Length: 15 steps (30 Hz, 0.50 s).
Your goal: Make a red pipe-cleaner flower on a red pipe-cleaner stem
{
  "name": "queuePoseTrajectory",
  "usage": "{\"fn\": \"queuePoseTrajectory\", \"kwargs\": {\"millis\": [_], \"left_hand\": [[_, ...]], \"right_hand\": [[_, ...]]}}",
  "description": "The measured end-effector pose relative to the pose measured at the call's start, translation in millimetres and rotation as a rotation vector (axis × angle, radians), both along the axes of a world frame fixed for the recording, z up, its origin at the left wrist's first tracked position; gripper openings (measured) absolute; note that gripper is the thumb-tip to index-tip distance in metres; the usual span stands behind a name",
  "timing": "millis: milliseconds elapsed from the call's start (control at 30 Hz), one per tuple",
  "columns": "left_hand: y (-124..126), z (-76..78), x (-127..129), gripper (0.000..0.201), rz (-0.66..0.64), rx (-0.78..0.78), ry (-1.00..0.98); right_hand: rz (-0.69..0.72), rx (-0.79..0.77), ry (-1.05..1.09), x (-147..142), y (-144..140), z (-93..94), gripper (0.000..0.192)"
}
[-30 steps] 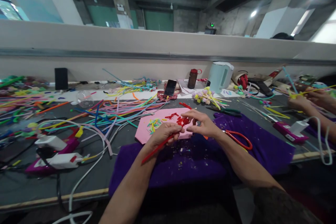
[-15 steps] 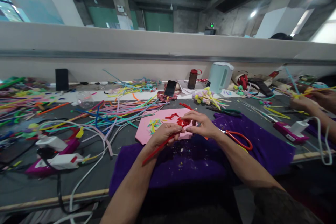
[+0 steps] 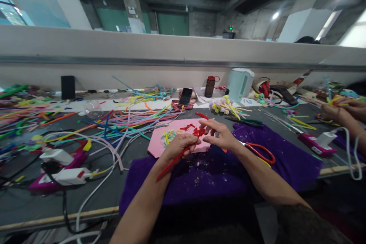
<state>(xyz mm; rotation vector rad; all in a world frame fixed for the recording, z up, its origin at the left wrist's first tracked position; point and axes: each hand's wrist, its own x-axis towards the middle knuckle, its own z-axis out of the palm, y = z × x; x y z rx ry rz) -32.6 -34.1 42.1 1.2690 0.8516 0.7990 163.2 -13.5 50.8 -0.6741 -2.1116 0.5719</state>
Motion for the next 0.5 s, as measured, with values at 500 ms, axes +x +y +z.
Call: {"fn": "queuePoseTrajectory", "kwargs": {"millis": [500], "left_hand": [[-7,1.1,9,0.031,0.145,0.085,0.086]], "right_hand": [[0.075,-0.305,0.223,-17,-4,-8.3,0.043]]}}
